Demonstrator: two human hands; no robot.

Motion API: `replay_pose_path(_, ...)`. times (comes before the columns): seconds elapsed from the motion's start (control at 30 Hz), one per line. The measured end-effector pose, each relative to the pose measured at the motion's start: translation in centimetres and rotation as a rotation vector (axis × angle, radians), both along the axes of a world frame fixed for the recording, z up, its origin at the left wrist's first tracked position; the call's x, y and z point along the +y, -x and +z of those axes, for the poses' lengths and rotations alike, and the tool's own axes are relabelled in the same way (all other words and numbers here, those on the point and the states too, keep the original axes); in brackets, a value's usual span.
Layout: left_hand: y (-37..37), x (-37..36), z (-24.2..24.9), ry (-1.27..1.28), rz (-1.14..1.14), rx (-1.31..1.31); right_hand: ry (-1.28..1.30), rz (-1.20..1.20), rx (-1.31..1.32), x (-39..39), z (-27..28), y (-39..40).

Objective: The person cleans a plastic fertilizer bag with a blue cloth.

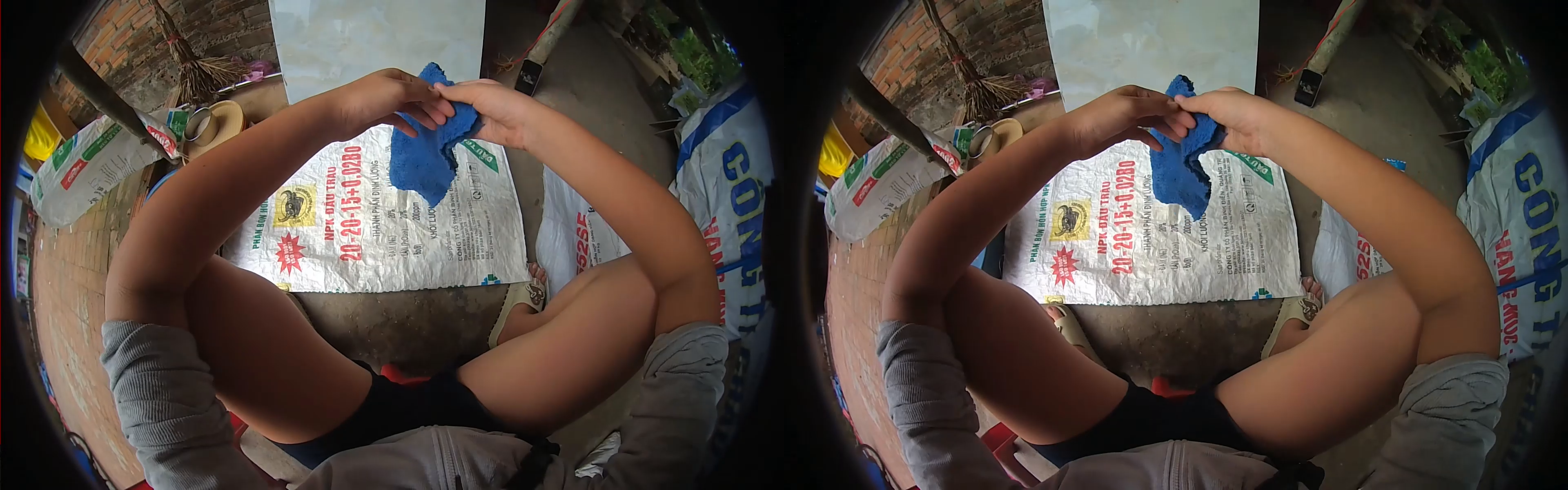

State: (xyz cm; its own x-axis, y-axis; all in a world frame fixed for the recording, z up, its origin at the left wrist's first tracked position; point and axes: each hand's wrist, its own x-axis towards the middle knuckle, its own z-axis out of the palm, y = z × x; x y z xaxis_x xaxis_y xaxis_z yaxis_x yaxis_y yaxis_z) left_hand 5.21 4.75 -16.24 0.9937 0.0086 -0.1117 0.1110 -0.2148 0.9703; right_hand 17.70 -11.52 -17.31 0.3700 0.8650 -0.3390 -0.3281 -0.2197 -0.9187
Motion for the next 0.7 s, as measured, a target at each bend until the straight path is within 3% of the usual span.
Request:
replay_pose_path(0.07, -0.5, 3.0, -1.3, -0.073, -0.125, 0.191, 0.047, 0.03, -0.115, -0.3, -1.1, 0.9)
replay_pose_path(0.13, -0.3, 5.7, -2.5, -0.172, -0.001, 0.297, 0.061, 0.077, -0.163, -0.5, -2.1, 1.2)
replay_pose_path(0.2, 0.3, 7.3, -3.7, -0.301, -0.041, 0.346, 0.05, 0.132, -0.15, -0.8, -2.6, 1.8)
replay_pose_path(0.33, -0.1, 6.0, -6.1, -0.168, -0.246, 0.237, 0.013, 0.19, -0.089, -1.2, -2.7, 2.8)
replay_pose_path(0.43, -1.2, 5.0, -7.3, -0.057, -0.469, 0.37, 0.007, 0.17, -0.091, -1.2, -2.9, 2.6)
replay_pose_path(0.53, -1.9, 5.3, -8.0, -0.062, -0.451, 0.369, 0.043, 0.096, -0.095, -1.1, -3.7, 1.6)
replay_pose_path(0.67, -1.4, 5.8, -7.3, 0.093, -0.096, 0.296, 0.109, -0.004, -0.14, -1.9, -4.6, -0.2)
replay_pose_path(0.7, -1.4, 5.9, -7.5, 0.094, -0.094, 0.296, 0.14, -0.037, -0.161, -2.1, -5.3, -0.9)
